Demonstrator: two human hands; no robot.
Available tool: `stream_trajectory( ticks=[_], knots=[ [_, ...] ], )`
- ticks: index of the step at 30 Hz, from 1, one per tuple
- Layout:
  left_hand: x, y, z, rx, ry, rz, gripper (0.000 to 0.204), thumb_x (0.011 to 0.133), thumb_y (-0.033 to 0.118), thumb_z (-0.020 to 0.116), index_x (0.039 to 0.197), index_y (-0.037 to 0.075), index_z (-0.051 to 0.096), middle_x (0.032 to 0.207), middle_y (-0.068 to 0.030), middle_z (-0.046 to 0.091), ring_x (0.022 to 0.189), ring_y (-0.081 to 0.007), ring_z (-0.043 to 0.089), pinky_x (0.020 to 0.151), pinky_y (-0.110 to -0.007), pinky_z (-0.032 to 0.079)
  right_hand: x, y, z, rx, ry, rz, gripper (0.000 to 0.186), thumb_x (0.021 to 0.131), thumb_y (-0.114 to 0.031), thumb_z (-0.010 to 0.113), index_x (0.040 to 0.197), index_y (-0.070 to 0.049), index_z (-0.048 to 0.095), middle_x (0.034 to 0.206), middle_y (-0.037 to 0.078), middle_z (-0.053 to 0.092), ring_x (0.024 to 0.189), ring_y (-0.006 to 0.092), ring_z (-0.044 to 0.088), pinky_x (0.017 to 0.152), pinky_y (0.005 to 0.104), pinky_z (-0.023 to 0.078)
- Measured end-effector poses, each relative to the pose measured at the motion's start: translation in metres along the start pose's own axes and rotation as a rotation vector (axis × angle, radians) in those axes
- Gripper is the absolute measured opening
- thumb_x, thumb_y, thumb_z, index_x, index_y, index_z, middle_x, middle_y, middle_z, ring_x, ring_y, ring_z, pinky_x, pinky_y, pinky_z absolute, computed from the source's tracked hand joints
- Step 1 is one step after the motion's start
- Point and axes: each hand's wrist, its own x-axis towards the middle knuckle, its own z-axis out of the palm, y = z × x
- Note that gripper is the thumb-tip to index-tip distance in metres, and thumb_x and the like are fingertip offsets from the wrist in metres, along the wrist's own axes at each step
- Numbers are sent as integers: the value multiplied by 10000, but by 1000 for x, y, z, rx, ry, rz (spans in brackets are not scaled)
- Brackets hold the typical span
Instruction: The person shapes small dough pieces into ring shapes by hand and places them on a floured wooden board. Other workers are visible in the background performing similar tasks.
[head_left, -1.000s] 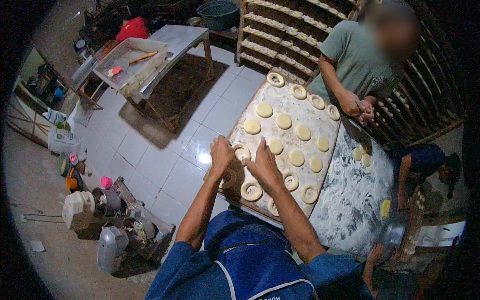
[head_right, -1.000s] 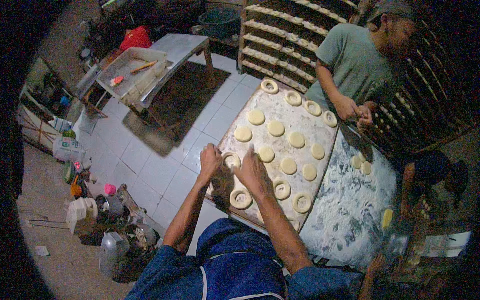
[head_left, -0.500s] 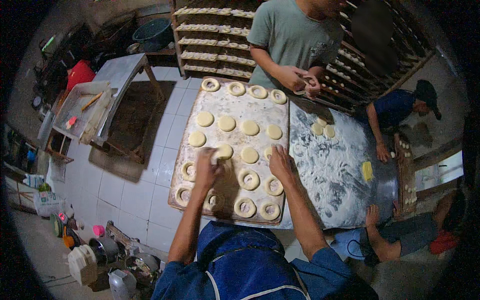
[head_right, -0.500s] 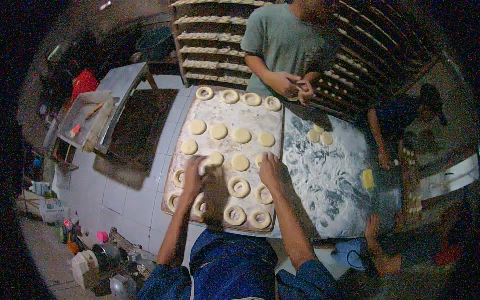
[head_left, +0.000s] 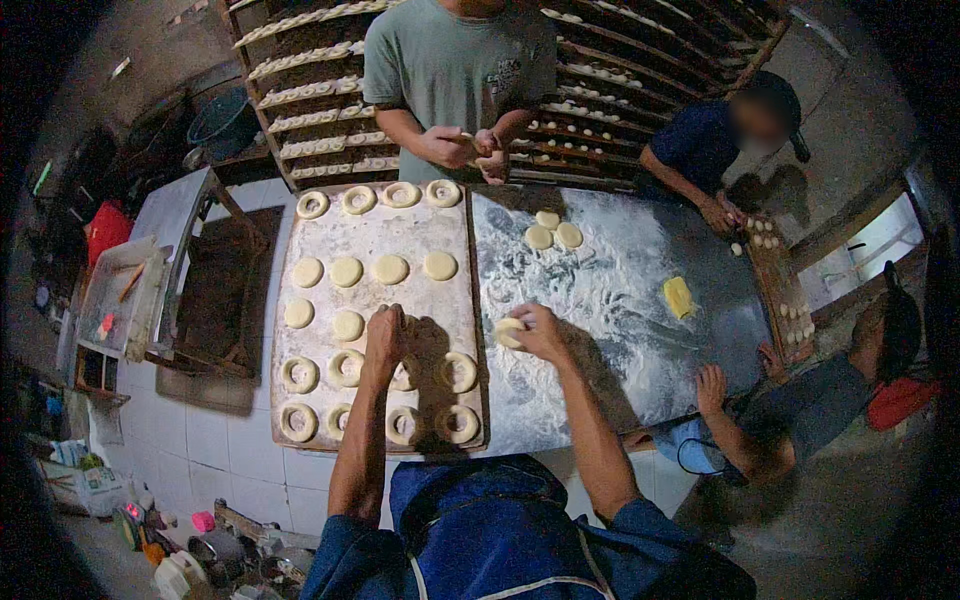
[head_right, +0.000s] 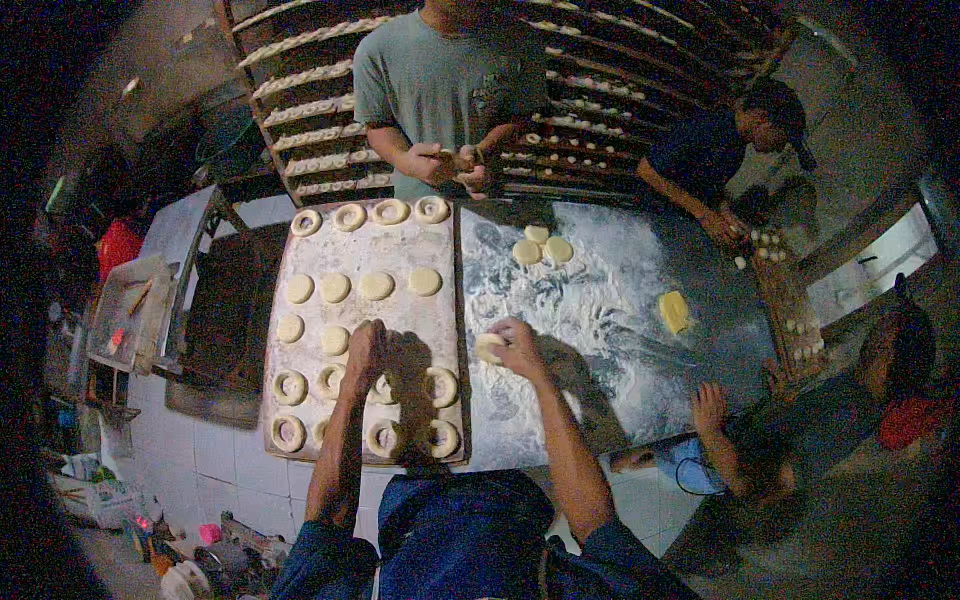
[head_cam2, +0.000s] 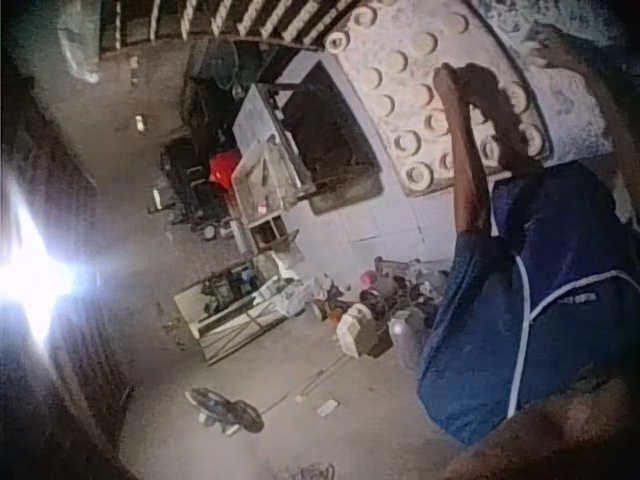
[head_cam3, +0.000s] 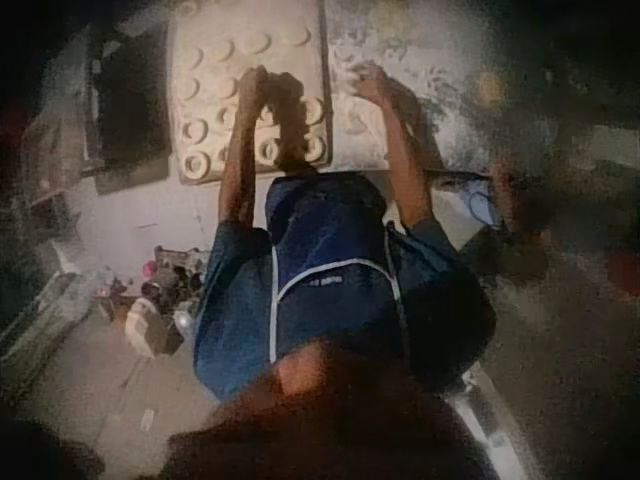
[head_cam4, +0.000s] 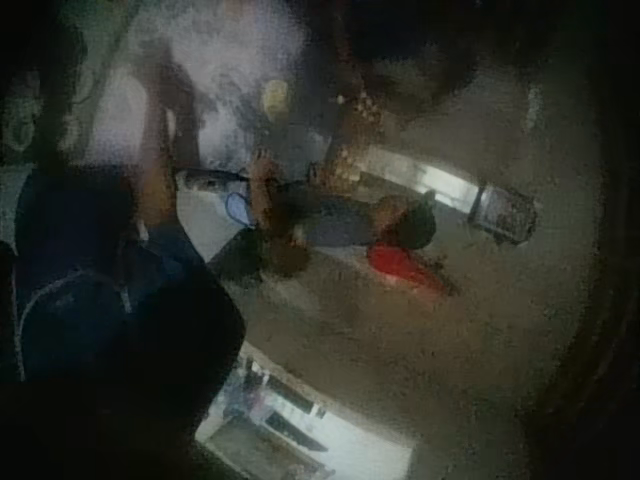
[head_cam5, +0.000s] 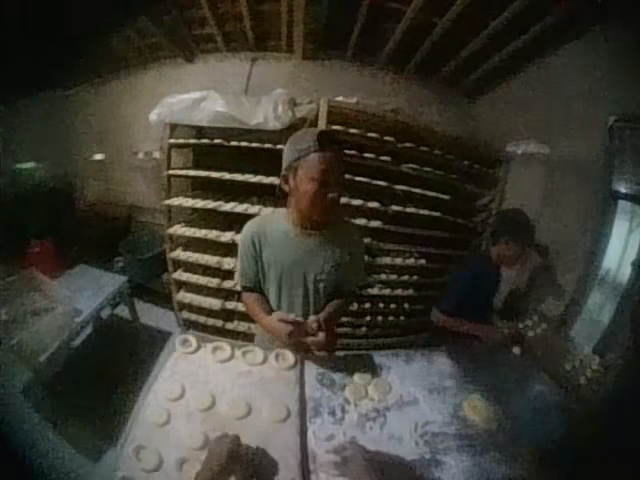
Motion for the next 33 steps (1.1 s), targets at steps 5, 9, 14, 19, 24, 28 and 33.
stream_trajectory(
  ticks=[5,9,14,19,24,28,33],
  knots=[
    [-2,136,-7,-254,-36,-189,187,729,96,628,760,8,466,683,-222,541,674,-424,534,583,-454,414,-20,24,-70,-764,161,111,320,701,-81,716,969,-2,560,837,119,621,754,212,621,623,397,506],
    [-16,188,55,-476,-91,-138,216,732,79,649,859,16,486,756,-224,545,736,-418,539,628,-455,424,-25,56,-88,-430,39,-111,326,621,-82,745,856,-18,528,751,80,550,639,191,545,559,335,448],
    [-34,225,110,-618,-1,-109,299,834,192,649,1005,-37,563,860,-142,631,804,-265,604,706,-352,470,-61,20,-96,134,48,-114,257,697,-83,716,853,-46,516,779,2,535,669,101,523,582,238,439],
    [-36,256,112,-1148,-174,-437,235,877,191,613,914,-40,633,797,-51,650,722,-104,582,660,-249,464,-82,4,-97,180,51,-114,411,675,-114,755,977,-33,488,914,44,533,829,148,554,696,277,476],
    [-58,250,124,-945,4,-360,323,821,99,645,1103,-20,544,963,-90,622,877,-168,591,772,-291,495,-91,9,-71,12,336,-301,622,643,-222,812,1102,-21,443,1067,107,467,1020,224,494,889,383,420],
    [-57,251,112,-1384,-34,-584,368,876,209,611,1180,56,470,935,-48,602,786,-112,549,676,-243,463,-108,-53,-70,276,-139,-129,568,686,-146,636,1194,-31,408,1072,85,483,926,196,552,785,291,479],
    [-61,231,80,-1643,-332,-337,575,747,-115,591,1232,107,376,979,-73,584,932,-151,581,822,-280,469,-102,-60,-55,734,-205,9,545,816,-461,549,1140,-33,454,921,101,546,782,205,581,721,319,491]
  ],
)
